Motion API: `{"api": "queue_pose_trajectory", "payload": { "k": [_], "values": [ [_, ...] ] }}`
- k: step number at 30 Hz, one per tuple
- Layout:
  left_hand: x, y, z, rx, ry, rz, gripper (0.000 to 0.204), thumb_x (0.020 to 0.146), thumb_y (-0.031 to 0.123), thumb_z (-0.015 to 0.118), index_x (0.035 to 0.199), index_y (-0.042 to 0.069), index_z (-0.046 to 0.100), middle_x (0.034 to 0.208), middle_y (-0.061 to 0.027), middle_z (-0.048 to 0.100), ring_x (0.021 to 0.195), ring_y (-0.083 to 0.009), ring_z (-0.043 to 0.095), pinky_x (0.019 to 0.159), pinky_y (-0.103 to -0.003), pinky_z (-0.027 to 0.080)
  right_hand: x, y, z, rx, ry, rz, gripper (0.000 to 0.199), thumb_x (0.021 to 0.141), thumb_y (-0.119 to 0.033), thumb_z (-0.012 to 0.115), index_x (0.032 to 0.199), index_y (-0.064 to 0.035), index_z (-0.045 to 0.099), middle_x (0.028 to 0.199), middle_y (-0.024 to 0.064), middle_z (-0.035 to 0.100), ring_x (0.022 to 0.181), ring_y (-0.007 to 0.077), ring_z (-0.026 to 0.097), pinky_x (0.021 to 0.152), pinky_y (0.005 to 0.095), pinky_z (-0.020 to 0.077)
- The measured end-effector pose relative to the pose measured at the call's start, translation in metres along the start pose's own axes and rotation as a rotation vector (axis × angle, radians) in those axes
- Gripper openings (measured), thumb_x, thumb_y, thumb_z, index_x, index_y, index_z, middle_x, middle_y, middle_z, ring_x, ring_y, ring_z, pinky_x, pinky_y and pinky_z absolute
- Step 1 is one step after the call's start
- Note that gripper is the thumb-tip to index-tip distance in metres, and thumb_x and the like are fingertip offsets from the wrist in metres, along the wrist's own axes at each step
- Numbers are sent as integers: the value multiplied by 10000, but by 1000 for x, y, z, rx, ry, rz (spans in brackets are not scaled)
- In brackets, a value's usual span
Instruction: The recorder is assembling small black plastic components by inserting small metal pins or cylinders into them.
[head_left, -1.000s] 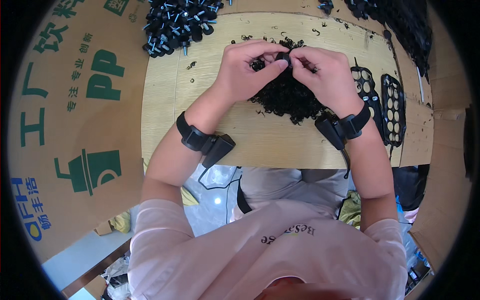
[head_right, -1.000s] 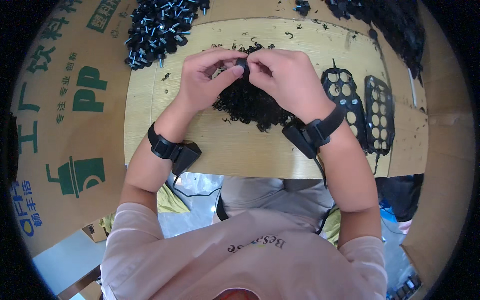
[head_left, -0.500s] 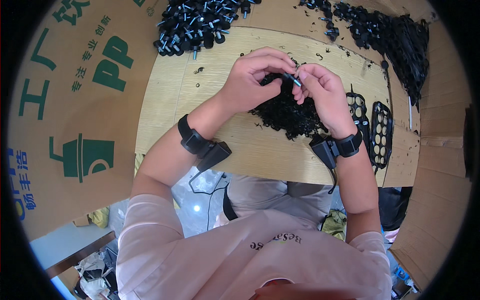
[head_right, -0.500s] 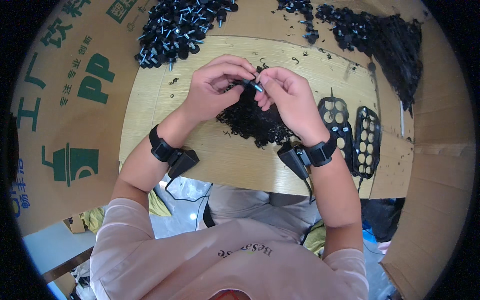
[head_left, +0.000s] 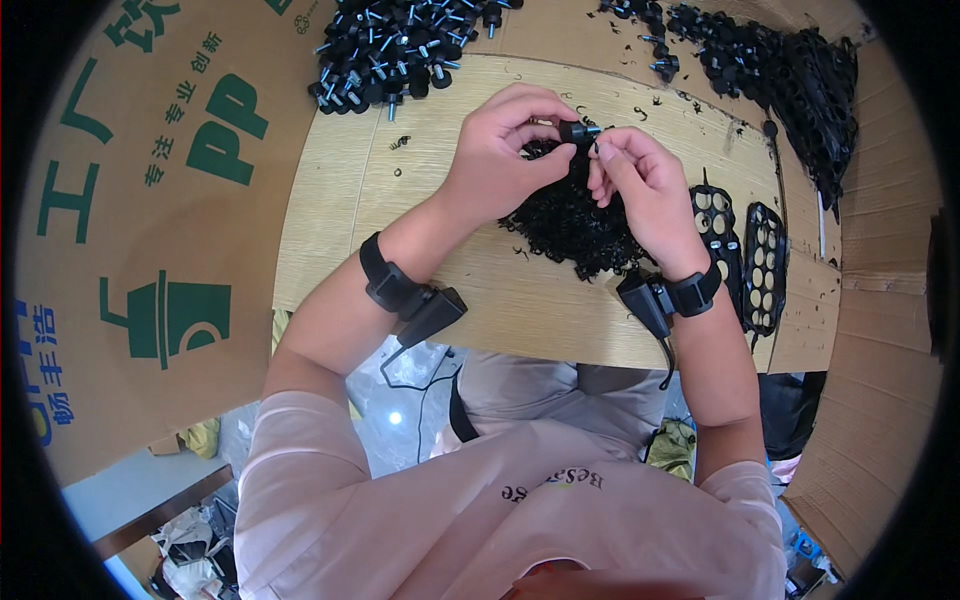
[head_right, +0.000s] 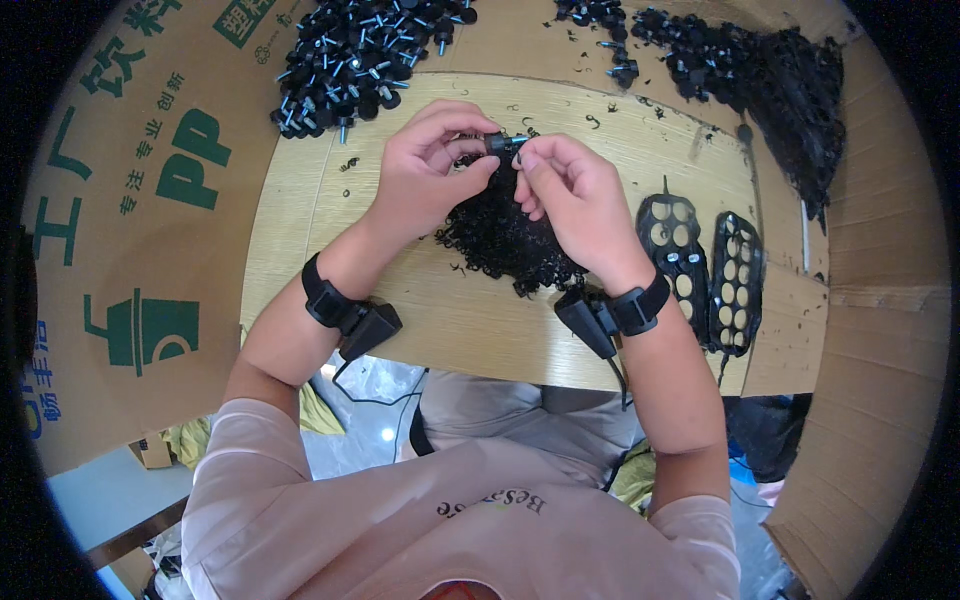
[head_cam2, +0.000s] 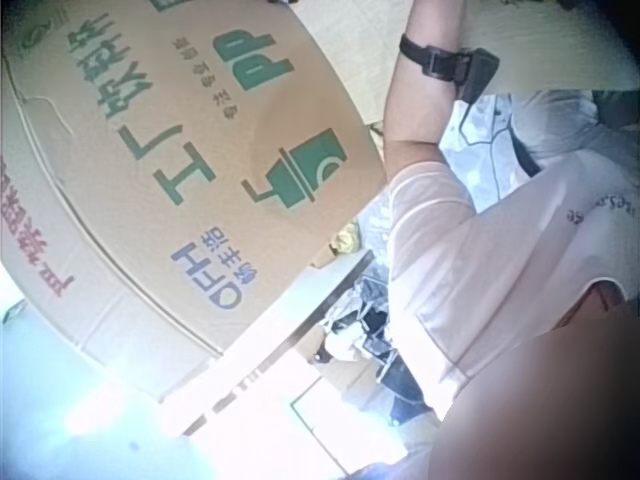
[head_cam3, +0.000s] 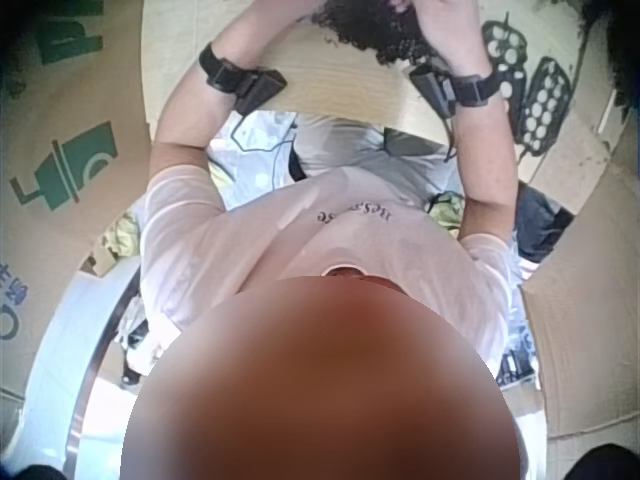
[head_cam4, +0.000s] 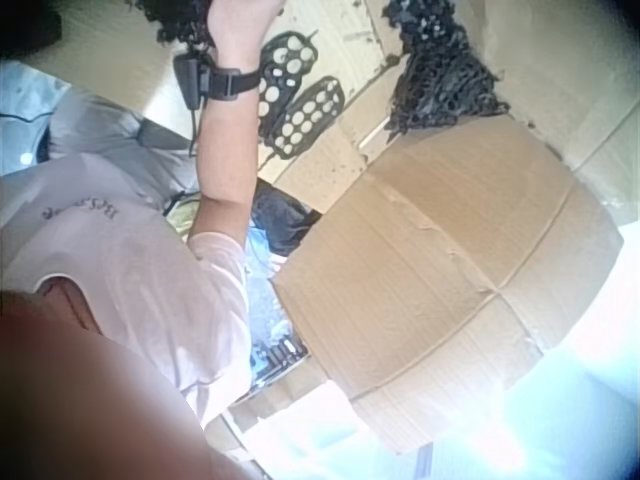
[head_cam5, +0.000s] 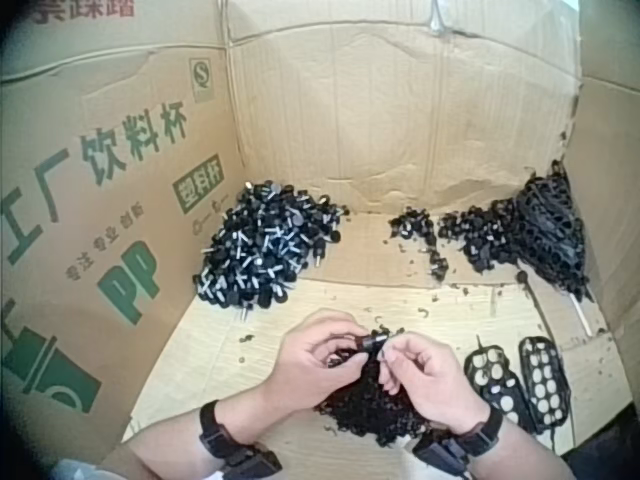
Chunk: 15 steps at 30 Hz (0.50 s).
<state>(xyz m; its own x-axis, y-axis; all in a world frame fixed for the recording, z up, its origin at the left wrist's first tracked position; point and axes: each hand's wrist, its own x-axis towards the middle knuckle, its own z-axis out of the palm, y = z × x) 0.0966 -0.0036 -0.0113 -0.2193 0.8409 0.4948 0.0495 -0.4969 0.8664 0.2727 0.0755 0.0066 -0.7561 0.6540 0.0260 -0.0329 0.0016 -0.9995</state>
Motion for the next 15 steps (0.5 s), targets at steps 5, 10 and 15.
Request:
{"api": "queue_pose_trajectory", "payload": {
  "k": [5,10,15],
  "values": [
    [0,2,0,53,-68,5,347,754,-189,590,1072,-56,627,1137,-104,549,1060,-176,586,897,-296,525,1,0,-3,-55,124,-80,142,1009,-137,497,1013,-22,581,760,-6,576,664,63,540,607,201,451],
    [1,-2,-1,-19,-150,27,358,726,-197,572,1044,-44,626,1103,-101,560,1031,-175,593,901,-297,516,2,-1,-6,-54,133,-80,133,1009,-132,488,1015,-30,573,775,-9,569,662,56,535,603,201,446],
    [1,-8,-4,-250,-186,-5,374,706,-202,552,1035,-34,607,1057,-88,570,1011,-178,598,913,-300,502,4,2,-7,-59,188,-60,123,1004,-117,484,1009,-34,574,786,-8,565,661,61,535,610,209,454]
  ]
}}
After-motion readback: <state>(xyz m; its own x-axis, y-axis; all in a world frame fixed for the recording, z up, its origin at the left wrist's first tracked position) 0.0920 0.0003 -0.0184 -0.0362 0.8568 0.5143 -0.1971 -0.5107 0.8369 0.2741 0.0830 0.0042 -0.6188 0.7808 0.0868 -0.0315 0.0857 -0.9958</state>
